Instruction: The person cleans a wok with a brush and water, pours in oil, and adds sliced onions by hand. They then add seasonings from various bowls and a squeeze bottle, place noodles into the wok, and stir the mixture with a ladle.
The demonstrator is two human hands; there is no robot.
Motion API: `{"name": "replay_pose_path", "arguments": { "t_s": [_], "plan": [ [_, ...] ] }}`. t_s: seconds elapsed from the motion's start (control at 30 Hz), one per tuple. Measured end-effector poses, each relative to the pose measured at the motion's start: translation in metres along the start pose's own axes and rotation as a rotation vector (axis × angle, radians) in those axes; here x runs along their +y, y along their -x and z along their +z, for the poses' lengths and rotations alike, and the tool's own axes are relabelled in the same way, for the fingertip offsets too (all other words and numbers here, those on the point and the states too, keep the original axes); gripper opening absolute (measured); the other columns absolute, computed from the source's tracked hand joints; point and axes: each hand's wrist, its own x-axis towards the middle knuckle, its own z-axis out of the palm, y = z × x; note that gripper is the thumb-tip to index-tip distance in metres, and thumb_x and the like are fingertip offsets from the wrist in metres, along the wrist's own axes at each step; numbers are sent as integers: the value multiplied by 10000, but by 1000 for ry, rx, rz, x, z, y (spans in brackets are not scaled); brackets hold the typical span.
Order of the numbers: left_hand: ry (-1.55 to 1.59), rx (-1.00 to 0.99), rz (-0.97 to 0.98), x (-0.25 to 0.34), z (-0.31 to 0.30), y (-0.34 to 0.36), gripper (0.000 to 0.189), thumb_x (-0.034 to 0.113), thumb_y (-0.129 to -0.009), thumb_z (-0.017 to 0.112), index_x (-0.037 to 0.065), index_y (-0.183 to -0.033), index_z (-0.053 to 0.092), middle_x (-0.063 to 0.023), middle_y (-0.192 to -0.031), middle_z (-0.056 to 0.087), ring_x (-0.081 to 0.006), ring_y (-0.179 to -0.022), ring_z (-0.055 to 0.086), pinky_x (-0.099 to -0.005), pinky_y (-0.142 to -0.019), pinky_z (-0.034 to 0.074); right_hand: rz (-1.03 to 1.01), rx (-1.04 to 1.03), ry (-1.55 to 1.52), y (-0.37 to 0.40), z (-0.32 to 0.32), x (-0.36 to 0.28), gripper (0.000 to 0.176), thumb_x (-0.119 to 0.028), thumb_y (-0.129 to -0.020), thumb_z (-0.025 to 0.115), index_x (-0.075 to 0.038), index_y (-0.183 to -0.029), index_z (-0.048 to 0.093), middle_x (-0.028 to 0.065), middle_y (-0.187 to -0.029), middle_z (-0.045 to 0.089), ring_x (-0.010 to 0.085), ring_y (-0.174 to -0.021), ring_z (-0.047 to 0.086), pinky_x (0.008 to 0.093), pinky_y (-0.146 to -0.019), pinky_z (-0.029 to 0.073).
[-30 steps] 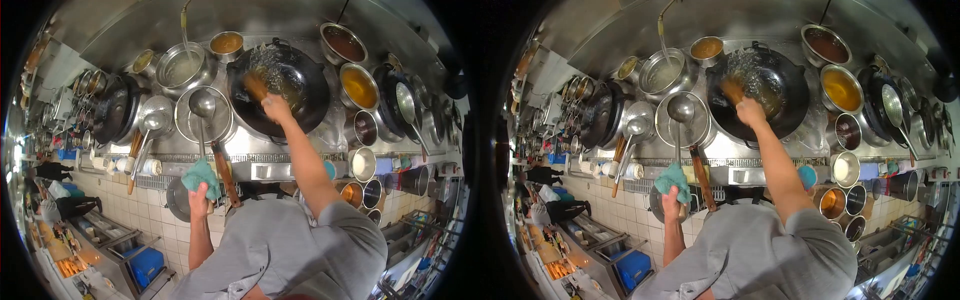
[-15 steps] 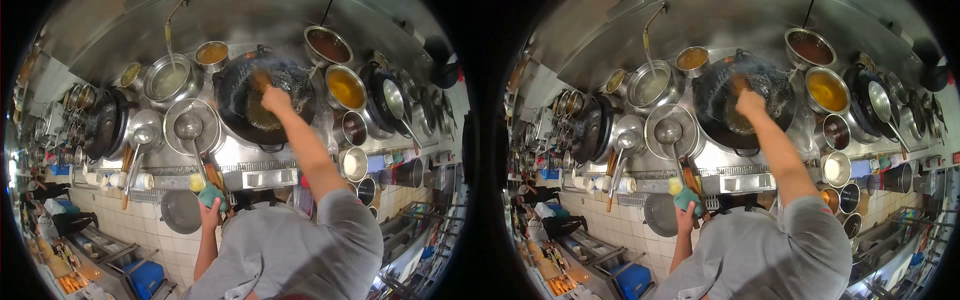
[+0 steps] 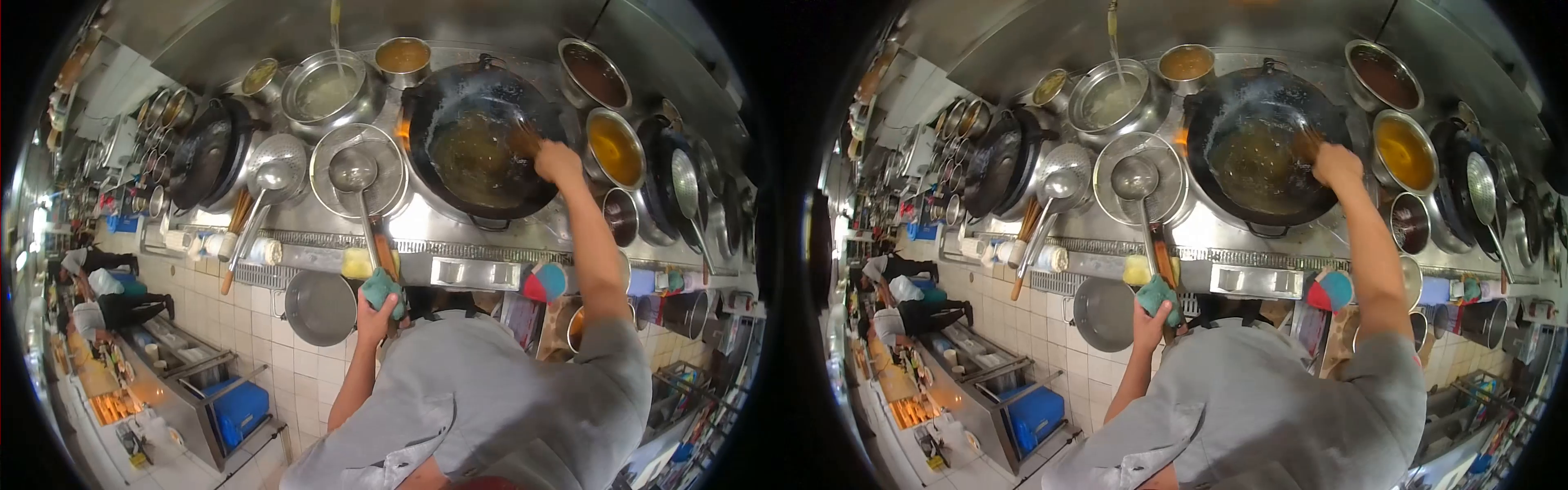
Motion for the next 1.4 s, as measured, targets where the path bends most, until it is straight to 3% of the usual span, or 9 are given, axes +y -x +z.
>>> {"name": "replay_pose_path", "arguments": {
  "t_s": [0.03,0.23,0.37,0.57,0.67,0.8,0.93,1.13,1.4],
  "plan": [
    [43,6,-14,0,-2,-2,520,179,-923,795,27,-1328,508,-99,-1205,640,-176,-1088,620,-338,-953,510,-23,-29,-42,-28,9,-15,413,-244,-953,509,-101,-1308,662,245,-1251,696,415,-1181,665,512,-993,541],
    [190,76,5,5,-13,-4,451,141,-974,723,11,-1351,511,-87,-1239,632,-171,-1099,617,-342,-962,506,-150,51,-496,-14,60,-122,513,-312,-909,605,-82,-1366,651,283,-1286,659,464,-1180,641,499,-1058,493],
    [297,200,83,6,-27,-1,417,153,-995,682,-12,-1345,527,-105,-1241,639,-191,-1082,635,-344,-955,515,-376,32,-477,79,83,-66,473,-324,-936,594,-107,-1351,656,237,-1216,696,443,-1139,655,500,-1022,516],
    [505,238,-83,51,-36,3,398,327,-980,660,56,-1257,569,-101,-1009,666,-243,-807,677,-402,-648,572,-105,-56,97,60,19,65,386,-288,-924,602,-139,-1264,711,203,-1189,726,384,-1097,705,500,-970,558],
    [499,163,-46,54,-34,-6,414,281,-999,625,21,-1315,561,-120,-1040,683,-226,-787,681,-377,-629,589,-131,148,153,-11,5,52,337,-199,-894,612,-131,-1212,704,179,-1077,750,349,-1014,738,473,-791,610],
    [455,67,-33,65,-14,-16,431,329,-977,654,66,-1297,538,-95,-1027,661,-243,-831,673,-395,-649,573,-196,146,-191,-66,49,-38,383,-246,-896,596,-118,-1250,663,204,-1090,745,386,-996,731,513,-835,593],
    [443,22,-24,43,-5,-25,444,319,-979,654,55,-1311,524,-103,-1027,661,-251,-816,678,-404,-657,583,-188,103,-553,5,78,-99,492,-278,-892,605,-131,-1361,638,230,-1098,736,421,-1020,710,507,-899,574],
    [481,-155,-253,38,14,-23,468,361,-991,654,39,-1311,545,-123,-1057,684,-263,-824,691,-401,-663,584,-347,-202,-243,113,43,3,542,-303,-881,649,-157,-1403,627,169,-1152,745,388,-1069,712,511,-928,574],
    [309,-422,-612,77,141,-67,682,684,-1017,461,91,-1333,578,-112,-1201,660,-269,-1054,632,-474,-853,559,-143,34,-39,-14,4,28,255,-183,-804,702,-56,-1005,796,176,-1019,777,350,-975,759,442,-828,606]
  ]
}}
